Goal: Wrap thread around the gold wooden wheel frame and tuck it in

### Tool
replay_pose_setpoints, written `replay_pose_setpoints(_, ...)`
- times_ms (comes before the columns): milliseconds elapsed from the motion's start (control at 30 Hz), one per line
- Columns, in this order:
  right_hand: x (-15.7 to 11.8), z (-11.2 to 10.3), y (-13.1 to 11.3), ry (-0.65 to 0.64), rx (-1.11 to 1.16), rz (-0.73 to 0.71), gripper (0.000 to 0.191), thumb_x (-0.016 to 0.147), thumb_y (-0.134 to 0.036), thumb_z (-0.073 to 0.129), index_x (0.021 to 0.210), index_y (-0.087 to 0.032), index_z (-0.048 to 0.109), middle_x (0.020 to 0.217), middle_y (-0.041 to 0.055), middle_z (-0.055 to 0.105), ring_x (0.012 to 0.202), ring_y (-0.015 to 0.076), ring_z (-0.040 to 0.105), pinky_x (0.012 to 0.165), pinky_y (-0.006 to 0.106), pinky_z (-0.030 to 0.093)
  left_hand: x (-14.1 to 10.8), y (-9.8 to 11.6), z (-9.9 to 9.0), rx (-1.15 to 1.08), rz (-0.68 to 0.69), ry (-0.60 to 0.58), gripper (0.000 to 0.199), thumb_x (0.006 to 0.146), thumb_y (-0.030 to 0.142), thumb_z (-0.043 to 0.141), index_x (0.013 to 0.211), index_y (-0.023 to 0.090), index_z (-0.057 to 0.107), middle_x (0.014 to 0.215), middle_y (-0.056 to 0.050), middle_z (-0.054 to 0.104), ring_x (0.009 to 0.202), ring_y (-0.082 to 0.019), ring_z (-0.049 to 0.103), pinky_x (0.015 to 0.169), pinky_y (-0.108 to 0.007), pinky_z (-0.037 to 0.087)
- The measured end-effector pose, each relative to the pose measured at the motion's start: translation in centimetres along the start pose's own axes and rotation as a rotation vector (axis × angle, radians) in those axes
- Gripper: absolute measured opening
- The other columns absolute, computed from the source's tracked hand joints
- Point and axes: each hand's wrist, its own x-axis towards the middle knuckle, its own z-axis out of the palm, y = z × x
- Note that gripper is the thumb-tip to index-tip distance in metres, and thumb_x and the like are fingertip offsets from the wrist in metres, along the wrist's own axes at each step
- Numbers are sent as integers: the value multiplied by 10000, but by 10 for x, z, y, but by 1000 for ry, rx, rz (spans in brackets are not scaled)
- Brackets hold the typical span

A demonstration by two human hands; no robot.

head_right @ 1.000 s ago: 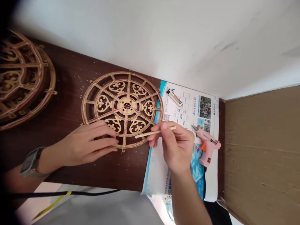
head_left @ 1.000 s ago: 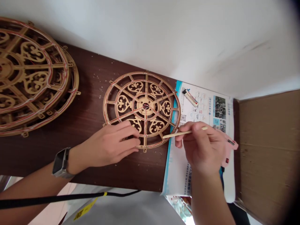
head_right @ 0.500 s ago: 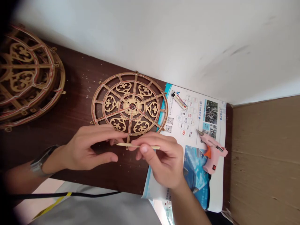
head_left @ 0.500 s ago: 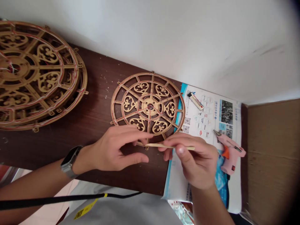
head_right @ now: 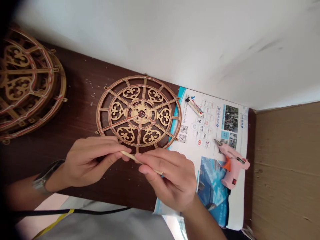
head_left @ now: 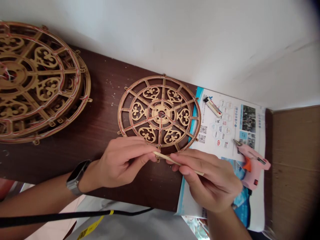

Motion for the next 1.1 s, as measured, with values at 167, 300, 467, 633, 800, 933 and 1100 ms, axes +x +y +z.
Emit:
replay_pose_setpoints(167,4,1,0,-31,-56,-71,476,949,-35,778,1392,-205,810,1039,87,875,786,190,834,630,273,700,2,1,0,81,-40,139,143,990,65,804,1104,150,811,869,-5,809,744,-93,729,704,-203,582)
replay_pose_setpoints(300,6,1,0,-47,-106,-118,494,930,-34,785,1402,-179,803,1021,104,872,811,224,842,622,299,695,2,-1,-2,47,-76,144,134,1014,81,779,1102,175,815,898,-13,824,764,-108,754,702,-218,604)
replay_pose_setpoints(467,7,1,-2,-78,-136,-109,460,948,-52,774,1380,-206,801,1005,85,868,816,224,837,624,311,694,-1,-1,-1,37,-103,119,147,1022,72,723,1113,154,804,934,-31,829,788,-113,768,727,-218,619)
replay_pose_setpoints(633,6,12,-8,-241,-203,-154,242,1006,-137,778,1245,-93,786,1000,112,854,801,209,812,672,342,678,-3,-3,0,194,-100,144,102,976,83,723,995,141,805,845,-28,803,687,-104,736,658,-213,574)
replay_pose_setpoints(800,5,11,-8,-208,-220,-162,241,1008,-113,765,1248,-105,778,1025,111,859,836,202,820,699,322,685,0,-4,0,226,-11,205,136,957,53,717,955,175,779,773,6,765,665,-109,712,646,-227,562)
replay_pose_setpoints(933,5,7,-7,-76,-186,-131,295,955,-49,779,1239,-122,811,1027,124,859,824,211,824,649,305,681,2,-6,0,125,17,203,185,976,25,703,1002,195,772,795,12,772,699,-113,722,688,-230,595)
replay_pose_setpoints(1100,4,9,-11,30,-91,69,276,947,-24,779,1154,-180,873,944,76,853,755,171,802,615,261,649,2,-7,-1,60,1,156,172,965,26,732,1014,181,789,741,6,742,644,-109,669,634,-241,550)
